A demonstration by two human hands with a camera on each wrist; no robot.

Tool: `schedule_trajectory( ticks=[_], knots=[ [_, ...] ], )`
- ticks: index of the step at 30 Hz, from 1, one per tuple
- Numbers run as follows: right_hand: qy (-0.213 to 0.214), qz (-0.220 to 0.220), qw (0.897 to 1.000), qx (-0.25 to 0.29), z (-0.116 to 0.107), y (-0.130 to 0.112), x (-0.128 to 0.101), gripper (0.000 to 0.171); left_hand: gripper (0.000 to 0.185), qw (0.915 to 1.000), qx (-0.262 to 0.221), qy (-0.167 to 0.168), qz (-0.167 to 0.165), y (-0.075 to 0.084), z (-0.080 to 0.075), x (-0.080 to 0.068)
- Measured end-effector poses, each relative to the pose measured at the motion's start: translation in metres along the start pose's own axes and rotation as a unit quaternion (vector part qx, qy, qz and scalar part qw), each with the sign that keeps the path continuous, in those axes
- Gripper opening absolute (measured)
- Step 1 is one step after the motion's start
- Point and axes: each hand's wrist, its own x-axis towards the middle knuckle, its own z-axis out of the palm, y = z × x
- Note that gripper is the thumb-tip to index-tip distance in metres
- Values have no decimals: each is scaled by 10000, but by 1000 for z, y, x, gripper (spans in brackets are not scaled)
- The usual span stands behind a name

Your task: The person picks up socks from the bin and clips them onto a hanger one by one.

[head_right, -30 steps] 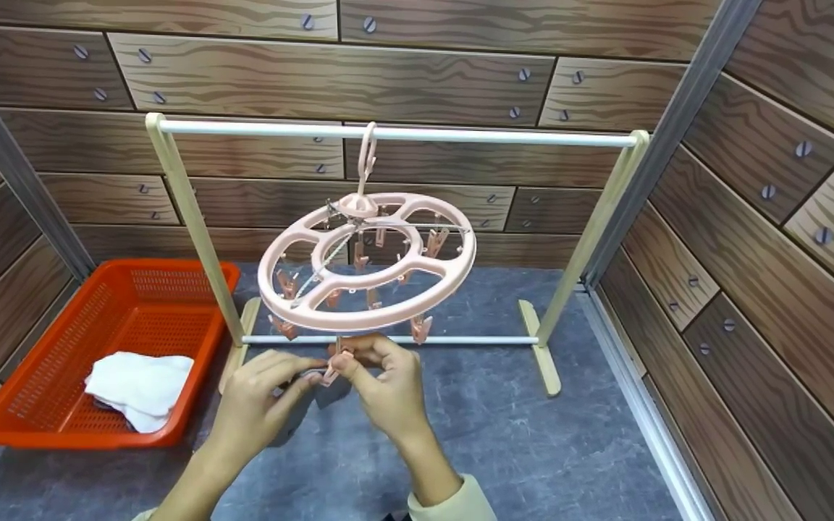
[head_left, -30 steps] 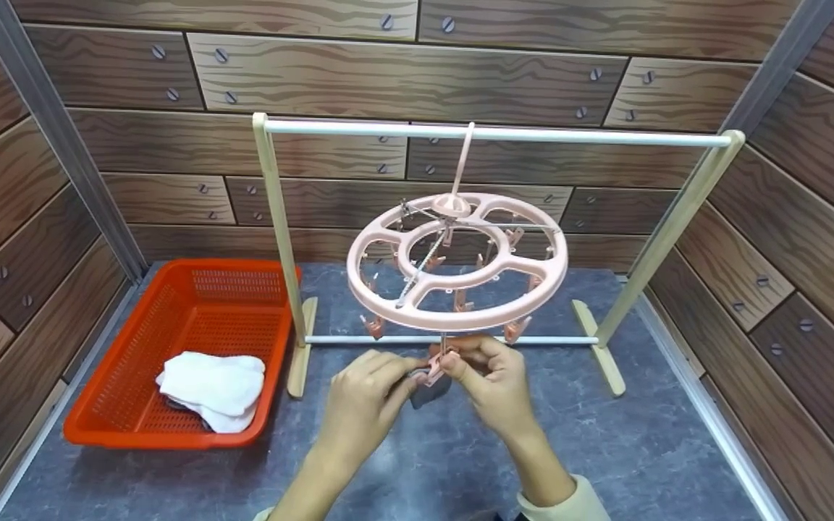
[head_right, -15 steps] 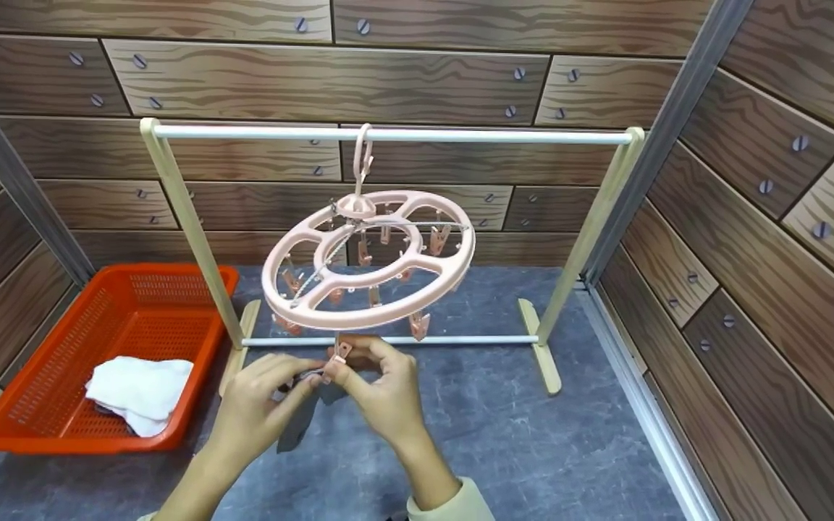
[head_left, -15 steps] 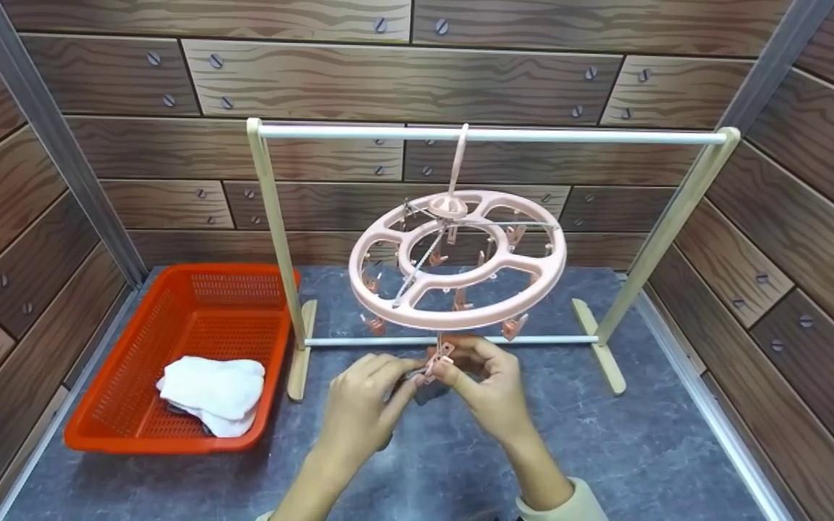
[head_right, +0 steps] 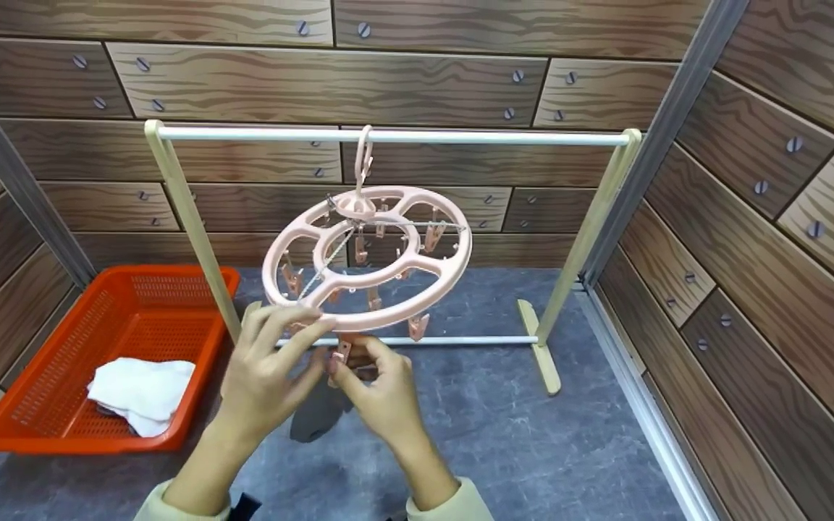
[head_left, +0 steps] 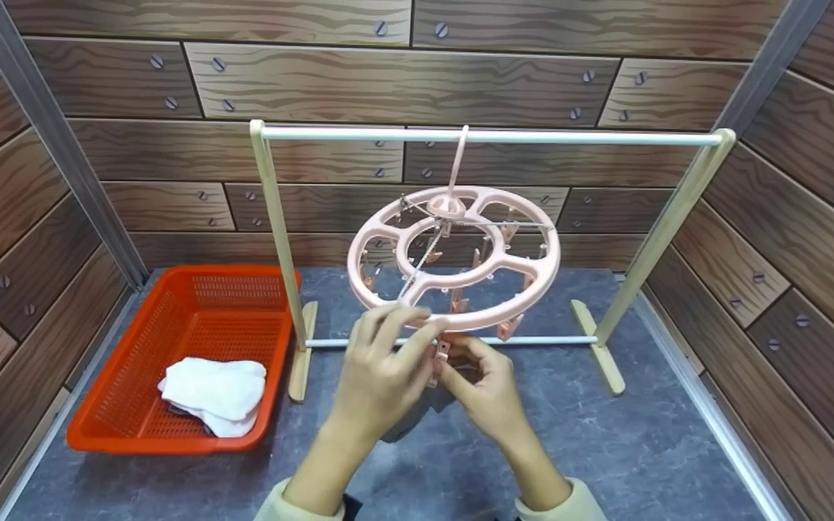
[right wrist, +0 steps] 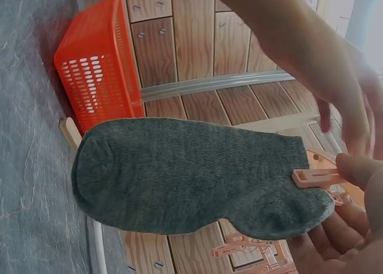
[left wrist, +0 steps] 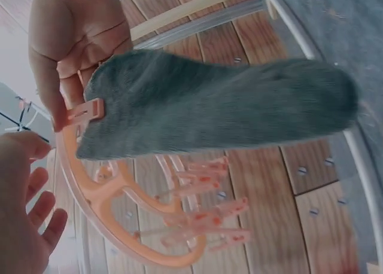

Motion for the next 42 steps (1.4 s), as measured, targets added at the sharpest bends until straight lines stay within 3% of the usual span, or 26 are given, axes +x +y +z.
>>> schedule_trajectory(
  ticks=[6, 11, 16, 19, 22, 24, 26, 29, 32, 35, 38, 42],
  knots=[
    [-35, -386, 9982, -465, 1, -14, 0, 29, 49, 9962, -210, -835, 115, 8, 13, 13],
    [-273, 22, 9982, -528, 1, -34, -1, 22, 50, 9890, -36, -1476, -19, 12, 20, 15],
    [-767, 389, 9953, -449, -2, -33, -6, 33, 45, 9848, 12, -1702, -336, 8, 21, 10],
    [-1016, 90, 9928, -626, -8, -20, -7, 35, 39, 9840, -7, -1722, -460, 4, 20, 6],
    [-971, -544, 9873, -1138, -20, -14, -6, 25, 35, 9840, 25, -1698, -546, -1, 18, 4],
    [-770, -1127, 9785, -1547, -29, -17, -1, 19, 34, 9845, 33, -1649, -602, -5, 17, 2],
    [-417, -1768, 9631, -1985, -37, -25, 5, 17, 34, 9851, 43, -1596, -644, -9, 14, 1],
    [232, -2622, 9296, -2581, -50, -31, 19, 19, 34, 9854, 62, -1558, -683, -14, 11, -1],
    [679, -3045, 8980, -3103, -62, -30, 34, 27, 33, 9857, 81, -1543, -675, -18, 9, -2],
    [546, -3182, 8780, -3535, -76, -24, 47, 36, 32, 9858, 66, -1545, -659, -21, 8, -4],
    [51, -3237, 8642, -3851, -89, -17, 55, 37, 31, 9863, 41, -1506, -665, -23, 8, -4],
    [-397, -3204, 8641, -3862, -97, -10, 55, 30, 32, 9889, 19, -1340, -635, -26, 6, -4]
  ],
)
